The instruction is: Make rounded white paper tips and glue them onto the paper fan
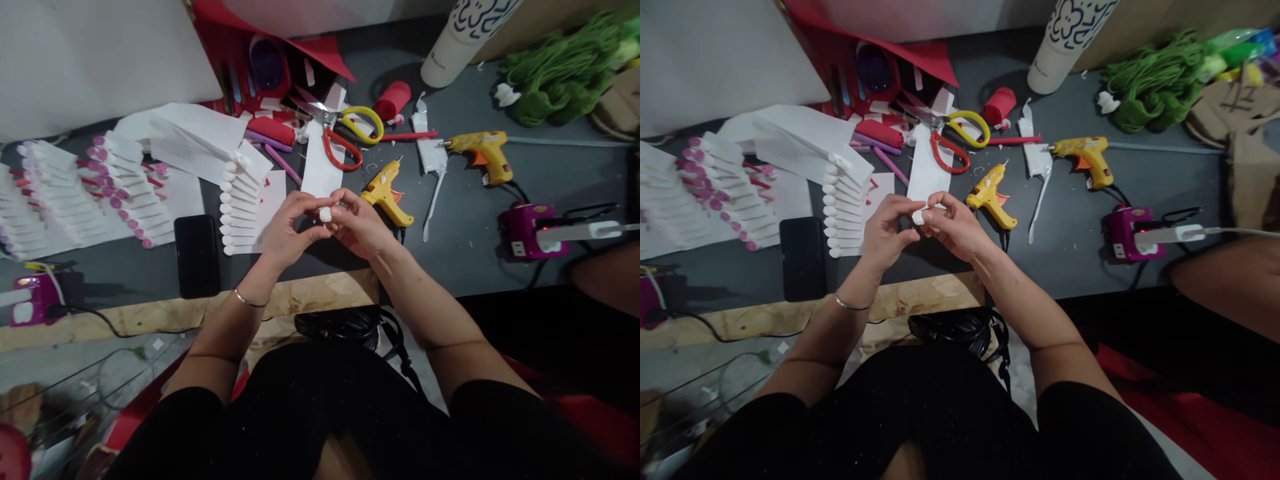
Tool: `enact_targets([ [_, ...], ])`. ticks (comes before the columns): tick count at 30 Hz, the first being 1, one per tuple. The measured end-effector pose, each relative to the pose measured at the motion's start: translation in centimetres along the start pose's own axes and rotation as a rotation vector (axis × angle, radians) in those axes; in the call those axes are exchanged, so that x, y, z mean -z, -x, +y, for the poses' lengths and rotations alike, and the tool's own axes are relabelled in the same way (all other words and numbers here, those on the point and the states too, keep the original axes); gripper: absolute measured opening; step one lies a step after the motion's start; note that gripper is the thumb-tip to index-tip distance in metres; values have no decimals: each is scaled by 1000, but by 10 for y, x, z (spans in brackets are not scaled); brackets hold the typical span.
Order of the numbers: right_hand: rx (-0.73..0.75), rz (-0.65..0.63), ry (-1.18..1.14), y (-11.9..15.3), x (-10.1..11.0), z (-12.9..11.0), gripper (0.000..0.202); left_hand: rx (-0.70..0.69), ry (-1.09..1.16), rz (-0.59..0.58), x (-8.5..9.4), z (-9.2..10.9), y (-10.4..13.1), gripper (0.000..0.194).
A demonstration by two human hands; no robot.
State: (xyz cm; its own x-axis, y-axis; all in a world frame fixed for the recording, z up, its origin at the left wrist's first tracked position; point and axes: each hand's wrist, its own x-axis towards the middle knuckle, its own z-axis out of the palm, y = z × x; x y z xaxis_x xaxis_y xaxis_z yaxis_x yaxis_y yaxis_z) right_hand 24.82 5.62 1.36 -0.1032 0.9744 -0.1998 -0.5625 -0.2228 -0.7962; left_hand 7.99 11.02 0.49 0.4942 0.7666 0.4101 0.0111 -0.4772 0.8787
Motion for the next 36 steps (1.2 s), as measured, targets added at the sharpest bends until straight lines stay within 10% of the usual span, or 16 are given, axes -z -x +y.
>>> enact_targets([
  [14, 68, 76, 41, 0, -5, 3, 48, 47, -179, 126, -4, 2, 5, 52],
  [19, 234, 195, 232, -4, 6, 0, 36, 204, 178, 71, -6, -5, 3, 87],
  [25, 538, 301, 971, -5, 17, 0, 18, 525, 661, 133, -2, 13, -6, 76],
  [32, 607, 346, 1054, -5, 16, -1, 29, 363, 501, 110, -7, 8, -2, 78],
  [36, 561, 371, 963, -3, 13, -6, 31, 276, 226, 313, -5, -1, -5, 51],
])
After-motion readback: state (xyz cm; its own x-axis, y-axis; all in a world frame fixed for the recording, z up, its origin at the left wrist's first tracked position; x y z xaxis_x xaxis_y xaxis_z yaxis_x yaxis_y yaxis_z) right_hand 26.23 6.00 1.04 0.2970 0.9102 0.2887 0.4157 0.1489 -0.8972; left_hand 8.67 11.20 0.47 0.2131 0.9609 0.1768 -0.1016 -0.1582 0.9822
